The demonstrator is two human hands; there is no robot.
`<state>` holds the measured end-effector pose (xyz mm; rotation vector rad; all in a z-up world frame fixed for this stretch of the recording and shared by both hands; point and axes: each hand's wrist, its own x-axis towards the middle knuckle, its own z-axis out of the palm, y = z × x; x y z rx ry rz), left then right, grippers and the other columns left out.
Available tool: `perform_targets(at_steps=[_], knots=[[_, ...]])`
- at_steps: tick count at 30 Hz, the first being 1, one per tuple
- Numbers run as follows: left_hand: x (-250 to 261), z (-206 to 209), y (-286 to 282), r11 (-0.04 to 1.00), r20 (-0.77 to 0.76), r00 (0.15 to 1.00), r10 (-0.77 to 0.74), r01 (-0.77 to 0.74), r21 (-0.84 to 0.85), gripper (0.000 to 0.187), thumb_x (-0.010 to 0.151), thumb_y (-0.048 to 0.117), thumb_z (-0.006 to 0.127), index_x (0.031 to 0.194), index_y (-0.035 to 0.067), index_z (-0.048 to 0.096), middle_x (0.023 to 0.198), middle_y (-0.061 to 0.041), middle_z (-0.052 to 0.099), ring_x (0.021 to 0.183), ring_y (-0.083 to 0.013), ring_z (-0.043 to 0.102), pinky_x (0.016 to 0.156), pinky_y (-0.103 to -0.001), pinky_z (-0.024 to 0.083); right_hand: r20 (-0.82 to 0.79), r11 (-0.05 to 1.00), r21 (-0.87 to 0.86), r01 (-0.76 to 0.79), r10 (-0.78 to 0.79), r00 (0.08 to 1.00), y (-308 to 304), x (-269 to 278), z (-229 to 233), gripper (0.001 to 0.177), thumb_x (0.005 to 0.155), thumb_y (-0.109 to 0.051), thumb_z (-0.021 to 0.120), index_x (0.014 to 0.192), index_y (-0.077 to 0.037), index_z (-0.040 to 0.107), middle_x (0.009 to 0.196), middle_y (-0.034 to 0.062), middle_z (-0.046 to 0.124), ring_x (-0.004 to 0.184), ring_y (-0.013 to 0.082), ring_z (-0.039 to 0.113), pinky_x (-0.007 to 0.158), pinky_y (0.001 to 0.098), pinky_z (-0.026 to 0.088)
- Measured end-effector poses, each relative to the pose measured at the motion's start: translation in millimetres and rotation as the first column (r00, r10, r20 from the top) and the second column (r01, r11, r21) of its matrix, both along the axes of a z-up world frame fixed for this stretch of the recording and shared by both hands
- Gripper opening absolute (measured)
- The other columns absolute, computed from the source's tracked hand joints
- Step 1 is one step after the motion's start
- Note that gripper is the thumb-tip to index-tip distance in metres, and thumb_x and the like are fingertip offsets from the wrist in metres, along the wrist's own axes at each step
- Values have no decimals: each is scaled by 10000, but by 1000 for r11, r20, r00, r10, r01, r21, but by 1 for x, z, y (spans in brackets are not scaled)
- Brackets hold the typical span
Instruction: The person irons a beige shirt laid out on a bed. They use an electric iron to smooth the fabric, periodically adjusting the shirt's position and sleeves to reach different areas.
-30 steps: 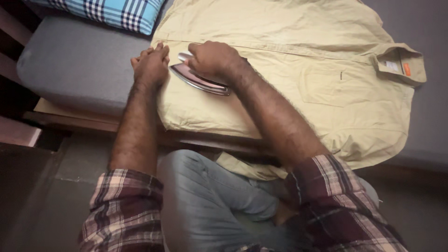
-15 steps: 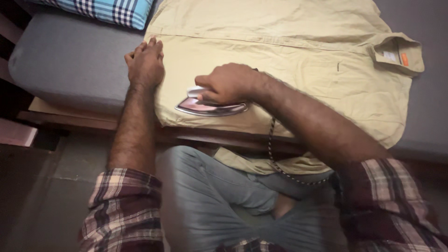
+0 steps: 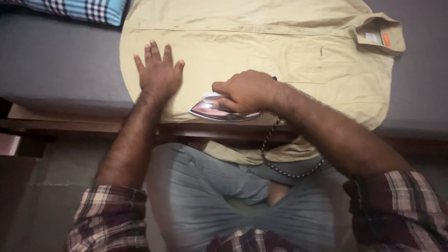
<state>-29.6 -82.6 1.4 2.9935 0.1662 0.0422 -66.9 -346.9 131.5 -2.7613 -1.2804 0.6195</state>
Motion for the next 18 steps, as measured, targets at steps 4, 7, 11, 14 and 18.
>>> perform_targets(at_steps=[4,7,11,14,18], knots=[[-5,8,-3,1000,-2,1000,-4,4,13,741,1049,558,304,1616,81,283,1665,-295,181,1554,-426,143,1208,-661,43,-6,997,-25,67,-67,998,-16,-5,4,411,976,-513,471,1154,-165,600,878,163,722,850,377,703,752,554,535],[-6,10,-5,1000,1,1000,-5,5,22,740,1049,559,304,1609,76,281,1655,-298,180,1545,-429,140,1200,-658,38,-15,994,-21,107,-108,994,-30,-7,5,424,985,-526,458,1169,-174,604,892,167,723,868,373,700,772,555,527],[-7,8,-5,1000,12,1000,-2,2,13,737,1058,553,308,1614,71,288,1657,-304,183,1548,-430,147,1207,-657,40,-6,985,-27,168,-168,986,-46,-7,5,428,988,-515,459,1189,-169,609,894,184,720,872,389,695,783,552,526],[-6,6,-4,1000,18,1000,-3,3,13,736,1052,556,311,1609,75,291,1655,-294,185,1546,-428,146,1206,-657,41,20,979,-23,204,-204,979,-58,-6,3,449,993,-525,456,1182,-149,612,892,195,718,869,396,693,787,549,524],[-9,4,-4,1000,51,999,0,0,-4,741,1043,557,348,1611,82,329,1670,-289,208,1562,-424,166,1217,-663,58,27,962,-14,271,-271,962,-74,-1,2,470,993,-533,449,1196,-137,603,899,203,718,861,400,697,790,543,531]])
